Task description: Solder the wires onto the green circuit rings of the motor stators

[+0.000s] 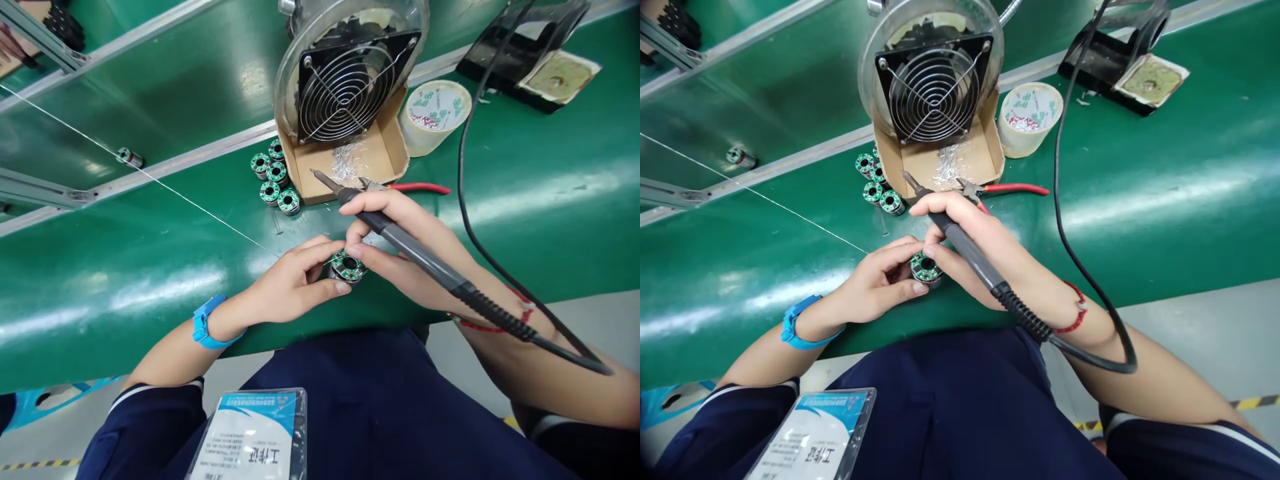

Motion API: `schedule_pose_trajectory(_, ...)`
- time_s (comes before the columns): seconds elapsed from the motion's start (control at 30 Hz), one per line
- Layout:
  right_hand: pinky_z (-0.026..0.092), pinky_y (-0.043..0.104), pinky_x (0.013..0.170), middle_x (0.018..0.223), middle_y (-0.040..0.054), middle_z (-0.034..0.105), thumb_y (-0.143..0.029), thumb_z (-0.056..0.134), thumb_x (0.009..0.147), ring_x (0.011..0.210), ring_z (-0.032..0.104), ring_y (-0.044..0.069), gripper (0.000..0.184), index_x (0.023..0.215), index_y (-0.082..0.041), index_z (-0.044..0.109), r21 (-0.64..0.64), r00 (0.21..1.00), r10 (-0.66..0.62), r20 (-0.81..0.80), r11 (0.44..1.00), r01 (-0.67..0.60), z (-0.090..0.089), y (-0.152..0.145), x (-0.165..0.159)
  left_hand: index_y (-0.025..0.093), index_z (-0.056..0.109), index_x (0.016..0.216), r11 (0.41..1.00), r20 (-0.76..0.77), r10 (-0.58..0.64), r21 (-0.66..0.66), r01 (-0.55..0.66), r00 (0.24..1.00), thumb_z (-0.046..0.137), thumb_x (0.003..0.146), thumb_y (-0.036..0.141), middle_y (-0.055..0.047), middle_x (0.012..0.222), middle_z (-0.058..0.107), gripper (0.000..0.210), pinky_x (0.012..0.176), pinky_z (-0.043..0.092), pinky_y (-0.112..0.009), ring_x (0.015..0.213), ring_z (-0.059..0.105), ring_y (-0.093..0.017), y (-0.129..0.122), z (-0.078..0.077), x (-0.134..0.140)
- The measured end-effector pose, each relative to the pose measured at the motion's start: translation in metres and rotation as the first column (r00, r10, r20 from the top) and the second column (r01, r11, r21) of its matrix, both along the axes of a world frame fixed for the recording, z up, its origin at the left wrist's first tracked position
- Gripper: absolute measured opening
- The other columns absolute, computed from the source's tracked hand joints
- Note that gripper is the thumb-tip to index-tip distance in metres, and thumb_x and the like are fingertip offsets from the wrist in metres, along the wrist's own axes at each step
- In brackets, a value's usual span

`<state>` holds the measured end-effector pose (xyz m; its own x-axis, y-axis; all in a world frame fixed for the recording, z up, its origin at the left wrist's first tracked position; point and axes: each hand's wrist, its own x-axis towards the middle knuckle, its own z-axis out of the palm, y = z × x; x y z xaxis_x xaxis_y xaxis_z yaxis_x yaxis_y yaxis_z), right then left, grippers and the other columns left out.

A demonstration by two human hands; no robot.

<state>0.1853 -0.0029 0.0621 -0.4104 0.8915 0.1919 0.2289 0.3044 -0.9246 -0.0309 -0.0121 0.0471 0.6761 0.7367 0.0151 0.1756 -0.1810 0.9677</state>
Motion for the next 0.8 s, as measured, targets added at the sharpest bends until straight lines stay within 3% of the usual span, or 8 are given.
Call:
schedule_pose_trajectory(0.1,0.051,0.021,0.069,0.085,-0.0052,0.064,-0.018,0.061,0.092,0.07,0.061,0.007,0.034,0.125,-0.025,0.052,0.031,1.0,0.009,-0.012,0.999,-0.009,-0.01,-0.003,-0.001,0.019,0.065,0.125,1.0,-0.042,0.019,0.008,-0.019,0.999,0.071,0.093,0.038,0.003,0.084,0.044,0.038,0.056,0.037,-0.021,0.062,0.04,-0.006,0.002,-0.003,0.001)
schedule_pose_trajectory(0.2,0.055,0.028,0.087,0.097,-0.0013,0.067,-0.026,0.067,0.091,0.088,0.066,0.012,0.043,0.13,-0.027,0.049,0.081,0.991,-0.131,-0.012,0.988,0.131,-0.026,-0.012,-0.004,0.018,0.063,0.126,0.992,-0.12,0.098,0.089,-0.088,0.988,0.071,0.093,0.035,0.003,0.084,0.048,0.038,0.061,0.039,-0.023,0.066,0.042,-0.009,0.004,-0.009,0.006)
schedule_pose_trajectory(0.33,0.055,0.041,0.093,0.11,0.0064,0.067,-0.044,0.074,0.085,0.101,0.065,0.023,0.058,0.134,-0.026,0.049,0.223,0.934,-0.297,0.199,0.942,0.252,-0.049,-0.023,-0.008,0.017,0.06,0.118,0.969,-0.259,0.21,0.184,-0.165,0.943,0.068,0.09,0.023,-0.003,0.098,0.057,0.029,0.07,0.042,-0.027,0.076,0.046,-0.012,0.006,-0.019,0.013)
schedule_pose_trajectory(0.43,0.055,0.046,0.088,0.107,0.0089,0.069,-0.039,0.067,0.089,0.096,0.064,0.026,0.046,0.13,-0.024,0.054,0.309,0.875,-0.347,0.338,0.919,0.245,-0.062,-0.023,-0.01,0.017,0.052,0.121,0.969,-0.274,0.243,0.099,-0.224,0.931,0.061,0.084,0.012,-0.006,0.112,0.058,0.038,0.067,0.042,-0.027,0.073,0.046,-0.01,0.01,-0.031,0.012)
schedule_pose_trajectory(0.5,0.055,0.048,0.089,0.109,0.0101,0.069,-0.03,0.063,0.089,0.099,0.064,0.028,0.044,0.131,-0.023,0.056,0.315,0.861,-0.325,0.39,0.926,0.206,-0.067,-0.018,-0.012,0.018,0.047,0.12,0.954,-0.186,0.288,-0.031,-0.299,0.939,0.058,0.082,0.01,-0.006,0.114,0.057,0.04,0.061,0.043,-0.025,0.067,0.047,-0.007,0.015,-0.039,0.008)
schedule_pose_trajectory(0.6,0.054,0.05,0.098,0.119,0.0098,0.069,-0.019,0.055,0.088,0.112,0.064,0.028,0.046,0.134,-0.024,0.057,0.269,0.891,-0.238,0.386,0.953,0.138,-0.066,-0.014,-0.011,0.019,0.048,0.106,0.917,-0.097,0.343,-0.182,-0.355,0.935,0.049,0.086,0.011,0.001,0.088,0.056,0.021,0.055,0.042,-0.023,0.061,0.05,-0.007,0.021,-0.046,0.001)
schedule_pose_trajectory(0.7,0.053,0.048,0.107,0.13,0.0069,0.069,-0.02,0.054,0.093,0.123,0.064,0.024,0.05,0.143,-0.028,0.053,0.241,0.944,-0.186,0.273,0.963,0.12,-0.059,-0.017,-0.004,0.018,0.053,0.092,0.934,-0.091,0.346,-0.058,-0.352,0.934,0.047,0.088,0.01,0.002,0.075,0.052,0.011,0.059,0.043,-0.022,0.066,0.052,-0.009,0.022,-0.044,-0.003)
schedule_pose_trajectory(0.8,0.057,0.044,0.101,0.123,0.0048,0.074,-0.026,0.06,0.094,0.106,0.072,0.021,0.051,0.145,-0.032,0.055,0.204,0.949,-0.288,0.125,0.944,0.26,-0.053,-0.029,0.008,0.017,0.06,0.094,0.93,-0.084,0.355,0.134,-0.342,0.931,0.05,0.084,0.005,0.001,0.081,0.056,0.019,0.063,0.042,-0.022,0.069,0.052,-0.008,0.018,-0.037,-0.003)
